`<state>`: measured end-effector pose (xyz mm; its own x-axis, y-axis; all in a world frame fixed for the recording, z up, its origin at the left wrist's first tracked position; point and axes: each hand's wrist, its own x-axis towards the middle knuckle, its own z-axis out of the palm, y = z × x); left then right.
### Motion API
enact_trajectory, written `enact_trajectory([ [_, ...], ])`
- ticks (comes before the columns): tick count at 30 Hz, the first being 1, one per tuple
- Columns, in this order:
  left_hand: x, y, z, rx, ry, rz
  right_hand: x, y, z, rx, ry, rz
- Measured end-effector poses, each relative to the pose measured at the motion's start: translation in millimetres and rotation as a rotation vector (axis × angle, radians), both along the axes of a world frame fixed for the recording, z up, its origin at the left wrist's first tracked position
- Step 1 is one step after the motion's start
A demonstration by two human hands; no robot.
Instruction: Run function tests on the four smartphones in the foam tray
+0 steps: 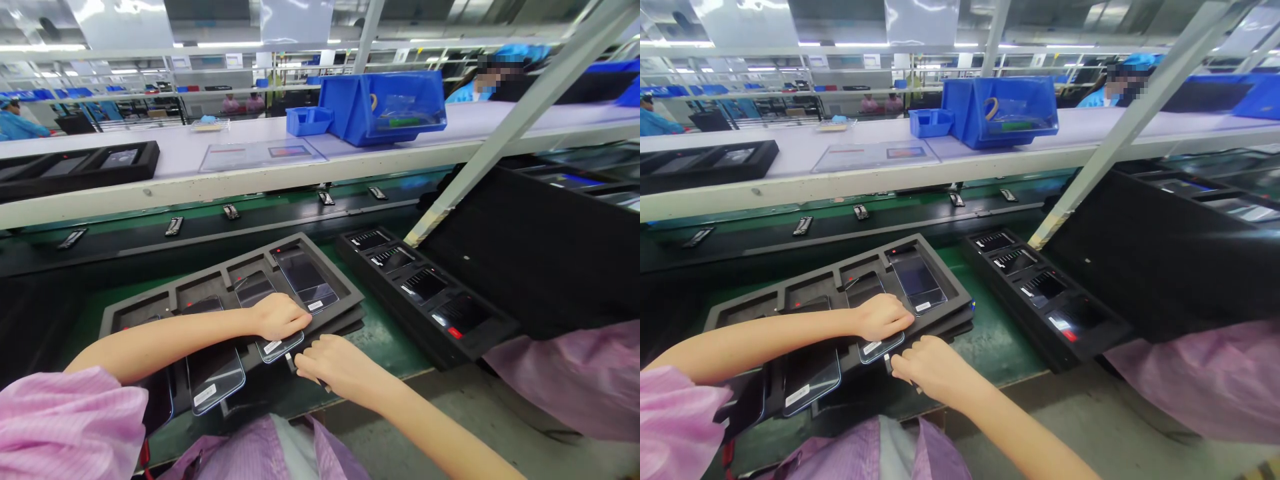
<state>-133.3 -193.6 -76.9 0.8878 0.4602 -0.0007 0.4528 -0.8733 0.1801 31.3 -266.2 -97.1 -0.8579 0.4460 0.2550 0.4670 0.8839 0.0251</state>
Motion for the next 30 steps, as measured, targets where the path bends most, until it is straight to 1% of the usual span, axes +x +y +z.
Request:
enact_trajectory([
  [4, 0, -1, 1.0, -0.007, 0.013, -0.012, -1, 0, 1.5, -0.031, 0.010, 0.019],
  [10, 0, -1, 0.9, 0.000, 0.012, -0.017, 0, 4, 1.6, -0.130, -0.006, -0.008],
  [15, 0, -1, 1.2, 0.003, 0.013, -0.001, 1, 10, -1.1, -0.171, 0.044, -0.005],
  [18, 1, -2, 1.6, 0.002, 0.022, 0.001, 1, 11, -3.7, -0.140, 0.078, 0.008],
  [23, 3, -5, 0.4, 0.004, 0.017, 0.051, -2, 11, -9.6, 0.015, 0.145, -0.021],
  [25, 4, -6, 0.2, 0.000, 0.015, 0.069, -4, 11, -9.3, 0.052, 0.177, -0.037],
  [28, 2, -6, 0.8, 0.000, 0.008, 0.053, -1, 7, -2.5, 0.012, 0.250, -0.075],
  [30, -1, -5, 2.5, -0.002, 0.011, -0.007, 10, 2, 3.6, -0.047, 0.376, -0.103],
])
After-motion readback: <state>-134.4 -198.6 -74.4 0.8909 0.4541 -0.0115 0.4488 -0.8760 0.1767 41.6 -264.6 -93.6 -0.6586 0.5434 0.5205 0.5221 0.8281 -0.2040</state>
